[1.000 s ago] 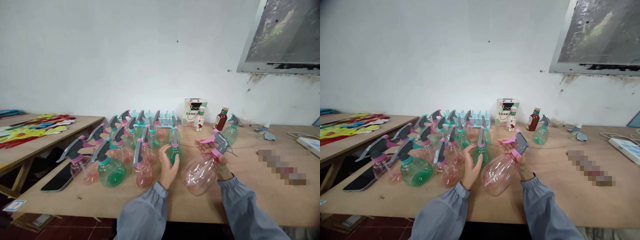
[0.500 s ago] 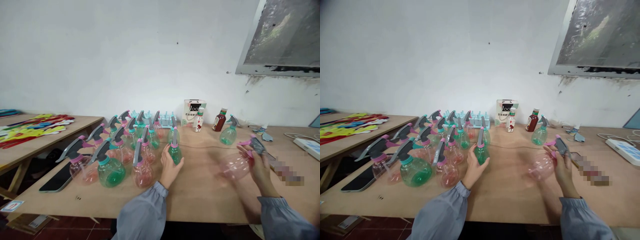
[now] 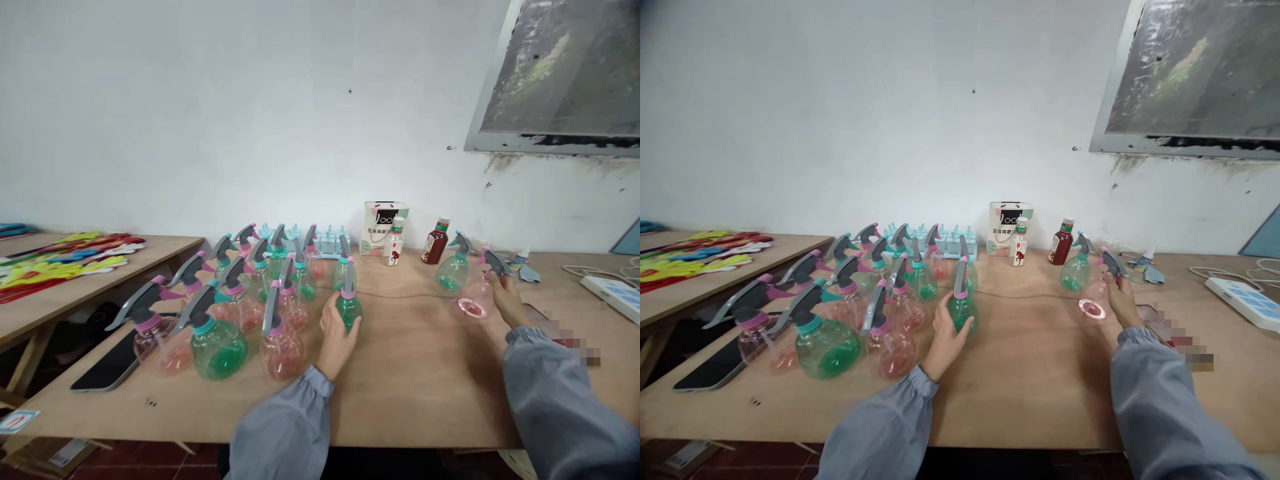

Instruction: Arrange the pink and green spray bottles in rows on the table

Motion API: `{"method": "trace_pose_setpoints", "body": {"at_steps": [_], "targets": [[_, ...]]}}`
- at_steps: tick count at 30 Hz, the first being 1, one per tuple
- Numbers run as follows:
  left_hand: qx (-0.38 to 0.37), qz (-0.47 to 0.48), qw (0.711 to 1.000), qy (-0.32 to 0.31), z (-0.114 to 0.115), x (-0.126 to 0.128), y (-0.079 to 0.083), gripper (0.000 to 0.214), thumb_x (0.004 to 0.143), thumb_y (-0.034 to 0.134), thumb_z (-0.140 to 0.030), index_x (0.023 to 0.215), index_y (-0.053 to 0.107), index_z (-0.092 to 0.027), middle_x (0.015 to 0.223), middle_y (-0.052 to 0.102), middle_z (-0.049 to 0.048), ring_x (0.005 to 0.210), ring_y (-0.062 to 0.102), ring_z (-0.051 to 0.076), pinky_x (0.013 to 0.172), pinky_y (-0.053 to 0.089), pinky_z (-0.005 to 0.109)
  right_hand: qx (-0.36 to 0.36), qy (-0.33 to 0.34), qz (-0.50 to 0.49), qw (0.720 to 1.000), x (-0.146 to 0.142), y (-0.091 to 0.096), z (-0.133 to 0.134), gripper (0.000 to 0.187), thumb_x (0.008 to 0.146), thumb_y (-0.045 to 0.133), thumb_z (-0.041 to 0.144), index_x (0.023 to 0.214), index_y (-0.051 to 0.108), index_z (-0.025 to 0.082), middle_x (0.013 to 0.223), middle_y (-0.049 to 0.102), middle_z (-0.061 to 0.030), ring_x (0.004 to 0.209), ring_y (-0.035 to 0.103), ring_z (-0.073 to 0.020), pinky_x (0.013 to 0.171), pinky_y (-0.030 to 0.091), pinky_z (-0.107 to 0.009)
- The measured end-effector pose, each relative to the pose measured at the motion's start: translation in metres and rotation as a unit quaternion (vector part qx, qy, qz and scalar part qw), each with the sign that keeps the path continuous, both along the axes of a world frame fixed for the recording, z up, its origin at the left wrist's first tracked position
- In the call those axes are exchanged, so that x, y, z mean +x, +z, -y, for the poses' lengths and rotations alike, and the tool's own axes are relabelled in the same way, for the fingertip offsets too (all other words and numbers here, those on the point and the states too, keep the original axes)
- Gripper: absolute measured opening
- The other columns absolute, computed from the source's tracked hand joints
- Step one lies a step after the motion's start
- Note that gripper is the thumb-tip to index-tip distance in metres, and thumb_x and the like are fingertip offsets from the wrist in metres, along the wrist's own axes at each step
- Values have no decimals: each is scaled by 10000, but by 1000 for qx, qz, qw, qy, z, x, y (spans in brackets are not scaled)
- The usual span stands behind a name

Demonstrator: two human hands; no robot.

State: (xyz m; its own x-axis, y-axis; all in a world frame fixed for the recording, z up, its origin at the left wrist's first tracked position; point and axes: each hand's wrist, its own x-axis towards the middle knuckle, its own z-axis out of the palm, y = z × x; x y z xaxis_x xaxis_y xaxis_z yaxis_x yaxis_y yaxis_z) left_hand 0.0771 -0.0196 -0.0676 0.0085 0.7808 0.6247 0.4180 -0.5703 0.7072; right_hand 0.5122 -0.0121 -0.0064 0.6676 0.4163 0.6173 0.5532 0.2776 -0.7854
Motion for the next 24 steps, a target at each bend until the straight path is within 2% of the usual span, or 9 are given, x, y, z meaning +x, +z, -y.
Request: {"method": "trace_pose_setpoints", "body": {"at_steps": [4,7,8,10,12,14,16,19,24], "targets": [[13,34,999,-33,1,1,1,620,824,687,-259,1354,371,-200,1309,527,151,1293,531,317,1104,401,556,34,-35,-36,998,-17,-2,-1,281,816,696,426,953,578,211,1143,591,-162,1179,544,-300,1045,357,-479],[13,53,993,-107,5,3,5,674,786,729,-237,1349,361,-209,1324,529,149,1294,553,301,1108,433,522,86,-60,-38,994,-61,-14,16,333,923,522,492,1119,534,223,1337,493,-182,1342,421,-300,1150,266,-490],[7,56,989,-138,8,4,6,699,779,741,-239,1357,350,-215,1346,527,154,1305,551,301,1113,436,522,85,-37,-28,995,-82,-19,22,361,925,512,517,1139,541,228,1313,522,-170,1303,465,-301,1133,313,-497],[-11,64,979,-193,14,7,6,726,771,764,-256,1361,341,-227,1375,529,162,1313,555,302,1113,449,526,48,66,15,997,-130,-28,34,430,806,692,545,1095,619,236,1182,634,-122,1151,596,-309,1059,435,-504],[-31,69,971,-227,19,8,6,693,760,790,-282,1313,375,-234,1340,563,155,1272,588,303,1082,481,527,-38,296,89,950,-176,-31,39,639,750,787,498,1306,580,260,1393,582,-120,1320,521,-320,1151,365,-531],[-45,66,967,-241,23,7,5,655,721,832,-313,1222,417,-238,1269,604,137,1196,632,300,1028,519,521,-74,421,64,902,-211,-30,36,783,694,840,512,1380,534,289,1484,532,-110,1372,495,-321,1174,350,-545],[-49,66,966,-244,24,6,5,642,683,863,-335,1147,429,-241,1230,626,124,1136,660,288,984,544,504,-100,440,5,892,-232,-27,27,765,659,857,551,1319,582,279,1416,594,-113,1324,544,-327,1164,364,-563],[-32,69,973,-220,24,7,5,600,691,859,-359,1096,433,-241,1259,628,127,1143,663,284,977,543,496,-117,415,-57,901,-244,-26,15,737,591,880,595,1202,642,258,1317,656,-108,1291,569,-332,1163,371,-569],[21,58,983,-170,25,15,-1,550,711,845,-392,1073,467,-225,1284,617,158,1238,613,325,1022,491,538,-113,428,-90,892,-257,-33,15,792,608,879,583,1269,597,251,1398,598,-130,1263,594,-303,1100,466,-511]]}}
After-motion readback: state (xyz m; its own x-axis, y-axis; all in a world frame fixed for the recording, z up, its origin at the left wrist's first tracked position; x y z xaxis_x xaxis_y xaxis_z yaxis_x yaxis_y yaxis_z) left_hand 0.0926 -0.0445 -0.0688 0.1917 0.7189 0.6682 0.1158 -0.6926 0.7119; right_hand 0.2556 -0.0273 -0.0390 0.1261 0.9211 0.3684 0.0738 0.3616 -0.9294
